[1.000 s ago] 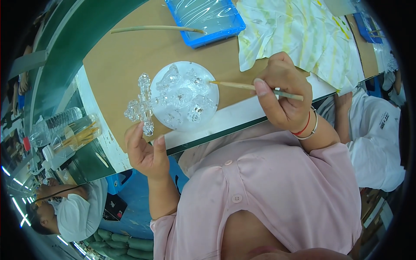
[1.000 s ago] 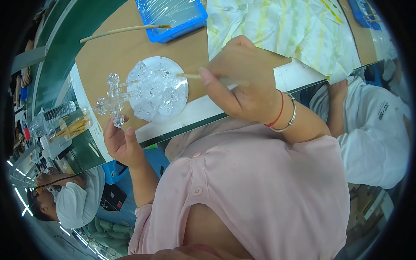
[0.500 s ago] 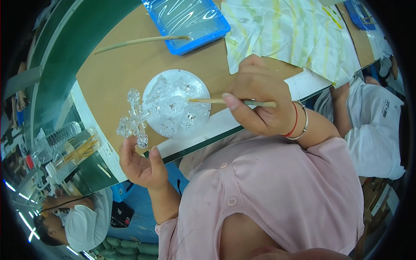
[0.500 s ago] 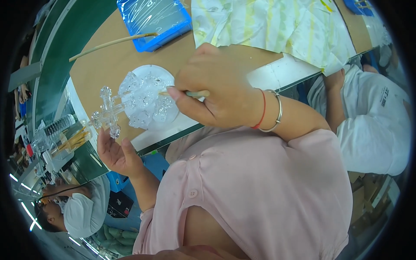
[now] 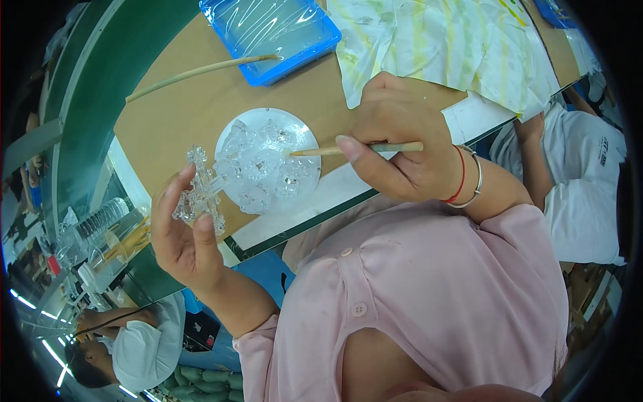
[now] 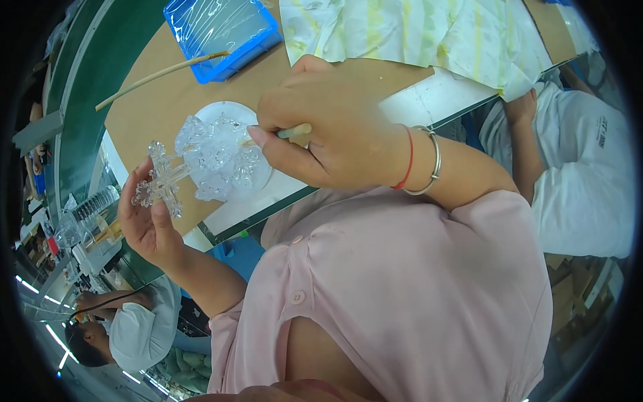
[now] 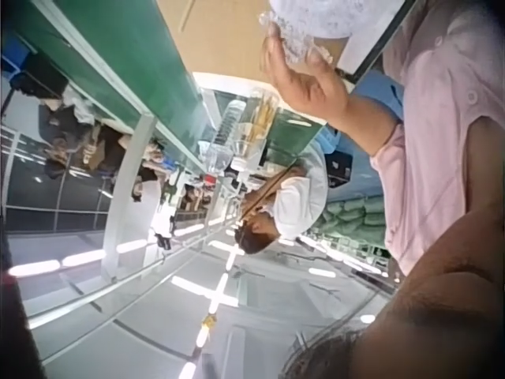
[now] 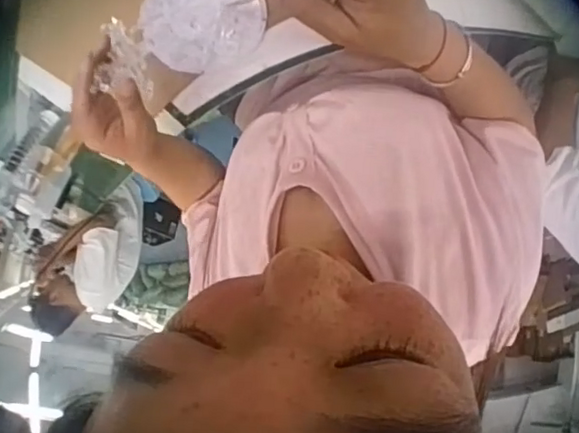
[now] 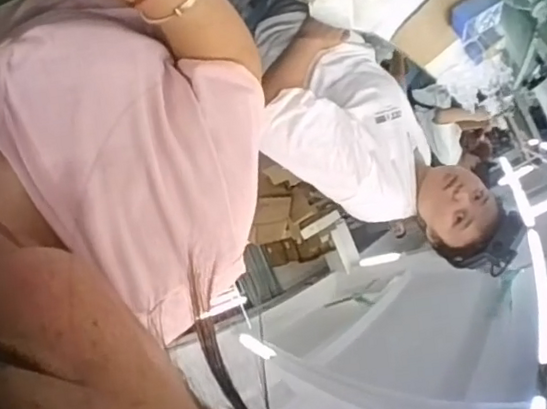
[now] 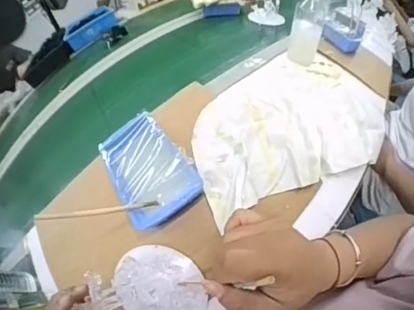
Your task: Applying adhesive to decorative plastic parts to assemble a lighting fixture.
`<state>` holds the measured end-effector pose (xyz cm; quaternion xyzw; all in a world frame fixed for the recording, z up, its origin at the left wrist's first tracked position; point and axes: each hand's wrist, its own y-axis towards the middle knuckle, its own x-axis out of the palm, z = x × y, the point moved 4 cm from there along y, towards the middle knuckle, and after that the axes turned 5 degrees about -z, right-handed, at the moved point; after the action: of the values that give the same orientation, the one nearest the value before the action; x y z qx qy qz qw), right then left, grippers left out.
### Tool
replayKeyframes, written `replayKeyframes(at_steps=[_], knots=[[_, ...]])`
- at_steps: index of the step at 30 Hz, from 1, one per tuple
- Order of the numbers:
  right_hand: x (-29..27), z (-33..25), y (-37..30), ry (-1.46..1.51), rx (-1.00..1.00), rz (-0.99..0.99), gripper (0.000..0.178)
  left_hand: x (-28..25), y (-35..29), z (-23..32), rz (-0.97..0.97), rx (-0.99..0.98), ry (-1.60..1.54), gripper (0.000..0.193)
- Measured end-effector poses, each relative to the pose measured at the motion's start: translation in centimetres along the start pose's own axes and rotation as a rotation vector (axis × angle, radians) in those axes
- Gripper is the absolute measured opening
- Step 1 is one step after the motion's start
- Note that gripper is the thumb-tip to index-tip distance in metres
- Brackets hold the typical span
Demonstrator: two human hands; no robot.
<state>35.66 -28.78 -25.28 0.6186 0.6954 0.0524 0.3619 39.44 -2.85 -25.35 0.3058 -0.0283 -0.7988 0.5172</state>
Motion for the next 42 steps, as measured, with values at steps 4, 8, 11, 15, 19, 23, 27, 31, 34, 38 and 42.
replayKeyframes(at_steps=[4,8,11,15,19,23,27,31,34,38,42], knots=[[-1.1,0.5,-0.5,-0.008,-0.026,-0.02,0.009,-0.5,0.2,0.1,0.048,0.016,-0.066,0.033],[-2.5,0.7,-1.2,0.041,0.048,0.033,0.007,-0.5,0.1,0.7,0.088,-0.026,-0.02,0.03],[-3.2,1.2,-1.5,0.091,0.153,0.106,0.007,0.3,-0.3,1.6,0.153,-0.075,0.008,0.029],[-3.3,1.8,-1.5,0.128,0.24,0.178,0.01,0.9,-1.3,2.1,0.137,-0.08,0.051,0.033],[-2.9,2.0,-0.9,0.057,0.163,0.081,0.01,1.4,-1.8,2.3,0.304,-0.181,0.007,0.03],[-2.2,2.0,-0.7,0.037,0.128,0.066,0.009,1.4,-1.9,2.2,0.264,-0.13,0.053,0.036],[-1.8,1.7,-0.4,0.005,0.091,0.044,0.008,1.5,-1.5,2.5,0.329,-0.08,0.011,0.045],[-2.1,1.5,-0.4,0.025,0.126,-0.021,0.008,0.7,-2.1,2.4,0.337,-0.037,0.008,0.054],[-2.1,1.6,-0.5,0.062,0.135,0.094,0.007,0.6,-2.2,2.3,0.313,-0.029,0.046,0.054],[-1.8,1.7,0.0,0.003,0.118,0.077,0.008,0.7,-1.9,2.4,0.314,-0.031,0.104,0.043],[-1.8,1.2,-0.3,-0.008,0.075,-0.005,0.009,0.6,-1.9,2.4,0.323,-0.011,0.086,0.041]])
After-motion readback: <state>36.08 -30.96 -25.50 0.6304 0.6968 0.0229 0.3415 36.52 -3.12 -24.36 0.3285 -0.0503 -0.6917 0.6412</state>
